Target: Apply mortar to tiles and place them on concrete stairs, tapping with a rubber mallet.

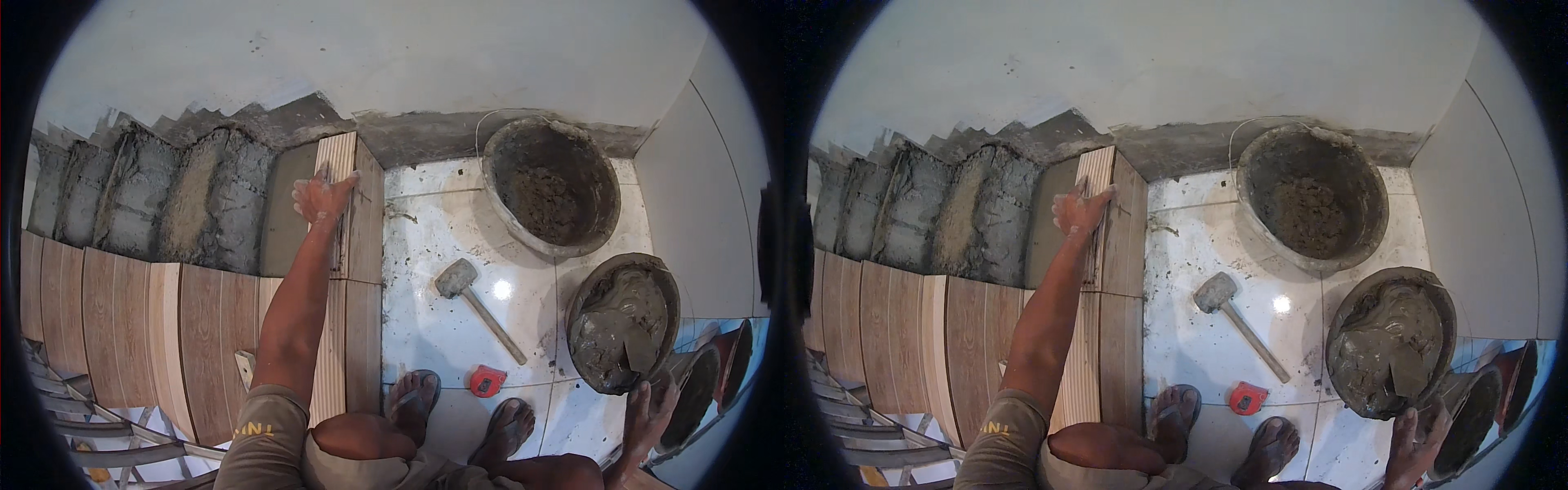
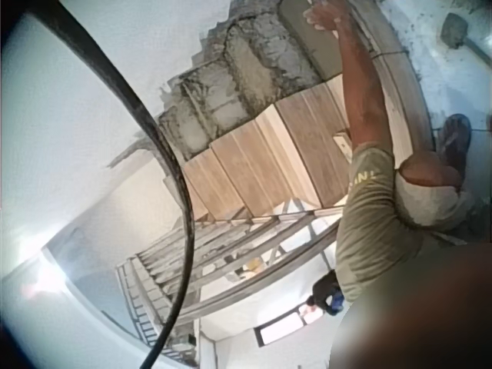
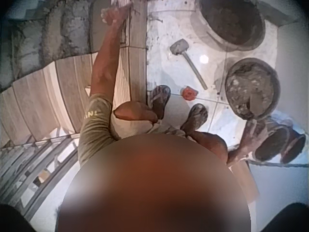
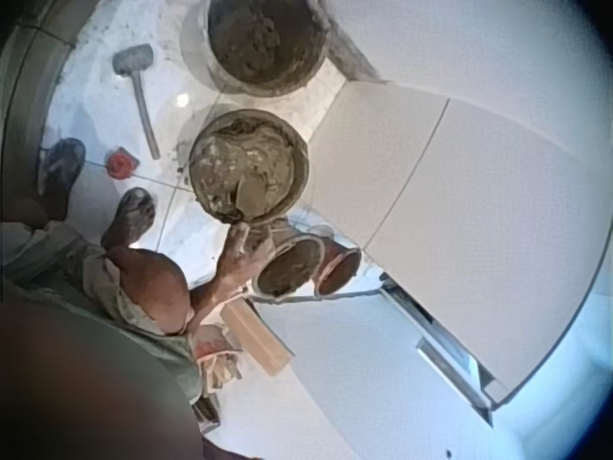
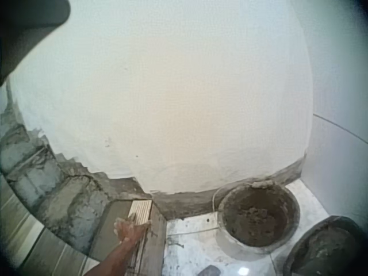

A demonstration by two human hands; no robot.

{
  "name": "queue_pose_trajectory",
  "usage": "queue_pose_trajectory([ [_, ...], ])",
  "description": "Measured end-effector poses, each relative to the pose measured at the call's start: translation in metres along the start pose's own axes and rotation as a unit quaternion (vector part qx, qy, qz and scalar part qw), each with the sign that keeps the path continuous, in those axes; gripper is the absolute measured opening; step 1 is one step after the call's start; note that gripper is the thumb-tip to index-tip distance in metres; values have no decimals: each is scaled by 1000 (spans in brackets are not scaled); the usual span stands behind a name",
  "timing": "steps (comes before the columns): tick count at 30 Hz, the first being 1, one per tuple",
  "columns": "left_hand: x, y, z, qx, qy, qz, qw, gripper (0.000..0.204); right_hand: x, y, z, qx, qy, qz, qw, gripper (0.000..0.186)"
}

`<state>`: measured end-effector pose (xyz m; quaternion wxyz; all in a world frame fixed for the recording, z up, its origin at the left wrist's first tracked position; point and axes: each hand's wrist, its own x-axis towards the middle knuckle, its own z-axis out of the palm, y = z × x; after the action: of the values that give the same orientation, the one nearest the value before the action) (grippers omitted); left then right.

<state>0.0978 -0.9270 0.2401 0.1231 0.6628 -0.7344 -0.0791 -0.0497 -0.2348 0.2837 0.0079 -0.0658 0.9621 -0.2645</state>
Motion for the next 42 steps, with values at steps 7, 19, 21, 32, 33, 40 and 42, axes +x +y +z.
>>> queue_pose_trajectory([
  [7, 0, 5, 2, 7, 3, 5, 1000, 91, 3, -3, 4, 9, 80, -18, 997, 50],
  [19, 3, 1, 3, 7, 9, 11, 1000, 94, 0, -27, 0, 32, 163, -73, 983, 44],
  [21, 1, 5, 7, 4, 7, 17, 1000, 95, -8, -42, 5, 115, 187, -34, 975, 42],
  [32, -22, -24, 0, 21, 49, 122, 991, 89, -34, -166, 130, 189, -313, -302, 880, 34],
  [33, -28, -34, 1, 16, 51, 125, 991, 89, -35, -169, 161, 155, -326, -323, 875, 38],
  [40, -81, -88, -1, -21, 34, 198, 979, 79, -35, -162, 298, -82, -310, -281, 904, 46],
  [42, -90, -90, -3, -44, 31, 199, 979, 77, -28, -163, 301, -100, -316, -280, 901, 43],
])
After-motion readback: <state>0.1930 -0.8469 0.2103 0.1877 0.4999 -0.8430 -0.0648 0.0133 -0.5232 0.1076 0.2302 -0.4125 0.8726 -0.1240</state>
